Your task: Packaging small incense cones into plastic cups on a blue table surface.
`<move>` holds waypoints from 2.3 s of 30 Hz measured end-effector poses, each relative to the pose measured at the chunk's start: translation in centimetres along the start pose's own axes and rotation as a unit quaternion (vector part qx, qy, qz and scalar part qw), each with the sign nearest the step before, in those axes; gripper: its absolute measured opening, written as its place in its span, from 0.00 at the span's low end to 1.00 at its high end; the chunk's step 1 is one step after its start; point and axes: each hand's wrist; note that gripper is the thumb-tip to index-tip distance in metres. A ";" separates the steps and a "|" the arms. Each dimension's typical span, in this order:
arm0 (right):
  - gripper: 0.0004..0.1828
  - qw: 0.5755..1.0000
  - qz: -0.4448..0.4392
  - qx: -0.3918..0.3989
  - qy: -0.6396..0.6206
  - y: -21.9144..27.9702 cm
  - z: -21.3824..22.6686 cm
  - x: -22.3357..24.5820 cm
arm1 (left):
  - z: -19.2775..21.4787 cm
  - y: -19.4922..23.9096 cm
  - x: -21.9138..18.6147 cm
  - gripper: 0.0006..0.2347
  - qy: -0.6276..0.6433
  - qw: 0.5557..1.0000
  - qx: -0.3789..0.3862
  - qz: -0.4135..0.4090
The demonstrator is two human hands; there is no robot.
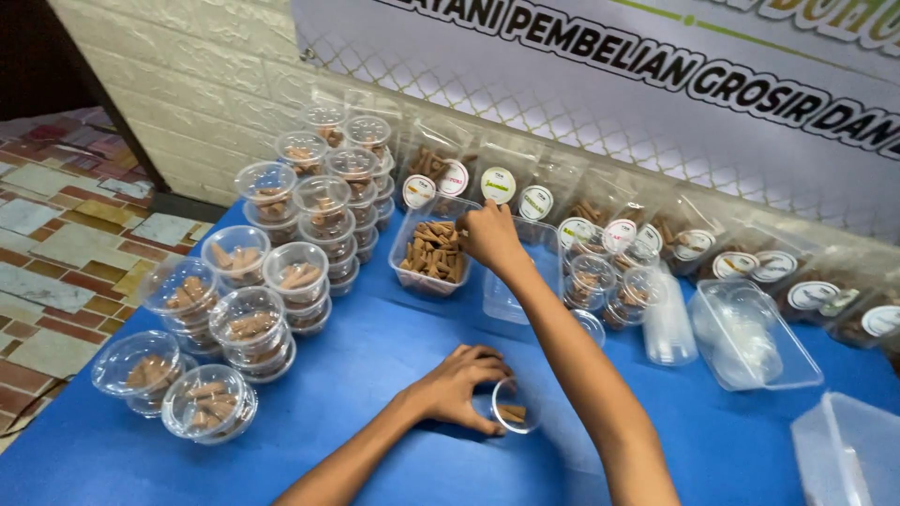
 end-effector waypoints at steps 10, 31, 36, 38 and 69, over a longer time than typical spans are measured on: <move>0.18 0.991 -0.032 0.061 0.112 -3.8 -4.1 0.9 | -0.1 0.1 0.5 0.28 0.010 1.000 0.008 0.008; 0.14 0.941 0.054 -0.084 -0.324 13.7 9.4 0.0 | -0.3 0.1 0.6 0.28 -0.019 1.000 -0.006 -0.003; 0.09 0.940 0.078 -0.004 -0.331 22.0 14.9 -0.3 | -0.5 0.1 0.9 0.29 -0.015 0.999 -0.033 0.013; 0.07 0.946 0.093 0.018 -0.309 24.7 15.4 -0.5 | -0.7 0.0 0.1 0.29 -0.014 0.999 -0.030 0.008; 0.03 0.993 0.052 0.038 -0.098 28.7 11.1 3.7 | -0.2 -0.3 -2.4 0.25 -0.013 1.000 -0.019 0.011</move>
Point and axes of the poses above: each hand's wrist, its own y-axis away from the middle knuckle, its own z-axis out of the back of the hand, x = y × z, and after that the axes turned 14 degrees about y, right-handed
